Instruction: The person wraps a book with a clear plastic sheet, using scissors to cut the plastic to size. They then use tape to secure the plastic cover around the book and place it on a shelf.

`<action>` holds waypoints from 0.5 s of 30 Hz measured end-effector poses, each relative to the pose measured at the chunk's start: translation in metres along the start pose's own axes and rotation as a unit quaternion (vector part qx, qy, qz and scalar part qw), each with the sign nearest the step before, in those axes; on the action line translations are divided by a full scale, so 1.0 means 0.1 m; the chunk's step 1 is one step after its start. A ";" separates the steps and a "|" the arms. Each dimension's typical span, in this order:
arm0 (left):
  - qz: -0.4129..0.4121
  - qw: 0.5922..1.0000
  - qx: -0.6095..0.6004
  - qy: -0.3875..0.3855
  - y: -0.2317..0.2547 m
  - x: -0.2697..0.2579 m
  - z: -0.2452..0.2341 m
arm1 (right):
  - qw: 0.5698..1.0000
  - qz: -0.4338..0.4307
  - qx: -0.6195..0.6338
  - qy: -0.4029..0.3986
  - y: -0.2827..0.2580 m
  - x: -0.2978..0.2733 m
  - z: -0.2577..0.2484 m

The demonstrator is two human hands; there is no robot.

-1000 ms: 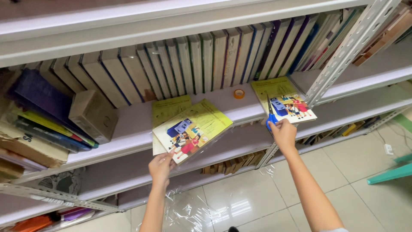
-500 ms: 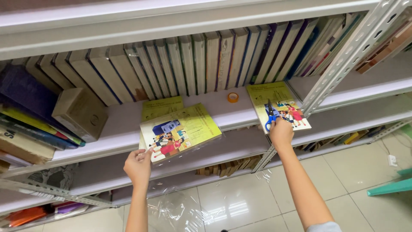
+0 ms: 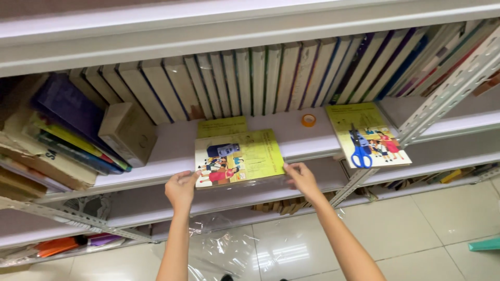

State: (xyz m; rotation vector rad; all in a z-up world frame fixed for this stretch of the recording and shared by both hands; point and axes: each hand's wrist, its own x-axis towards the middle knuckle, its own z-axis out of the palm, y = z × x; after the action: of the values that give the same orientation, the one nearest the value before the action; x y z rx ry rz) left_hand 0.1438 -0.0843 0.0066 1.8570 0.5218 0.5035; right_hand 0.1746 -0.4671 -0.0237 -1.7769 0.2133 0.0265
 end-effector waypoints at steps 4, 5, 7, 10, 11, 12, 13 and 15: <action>-0.034 0.999 0.012 -0.008 -0.20 0.30 -0.08 | 0.978 0.054 0.198 -0.048 0.07 -0.08 0.32; -0.061 0.995 -0.069 -0.027 -0.30 0.40 -0.08 | 0.974 0.040 0.223 -0.033 0.00 -0.12 0.38; -0.085 0.984 -0.148 -0.046 -0.43 0.57 -0.11 | 0.968 0.025 0.249 -0.017 -0.06 -0.14 0.49; -0.162 0.971 -0.164 -0.070 -0.51 0.76 -0.23 | 0.969 -0.005 0.248 -0.003 -0.06 -0.14 0.68; -0.162 0.968 -0.176 -0.080 -0.54 0.81 -0.25 | 0.963 -0.006 0.268 -0.010 -0.08 -0.15 0.74; -0.163 0.964 -0.188 -0.090 -0.57 0.87 -0.27 | 0.958 -0.008 0.287 -0.017 -0.10 -0.16 0.79; -0.162 0.964 -0.188 -0.092 -0.57 0.91 -0.31 | 0.957 -0.009 0.288 -0.014 -0.09 -0.14 0.81; -0.173 0.960 -0.176 -0.130 -0.59 0.99 -0.37 | 0.948 0.009 0.317 -0.014 -0.05 -0.12 0.85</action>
State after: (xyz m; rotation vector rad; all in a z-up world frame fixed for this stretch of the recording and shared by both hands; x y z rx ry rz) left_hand 0.1959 0.0192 -0.0280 1.4229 0.5253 0.1024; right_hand 0.1722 -0.3815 -0.0355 -1.1320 0.1898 -0.0036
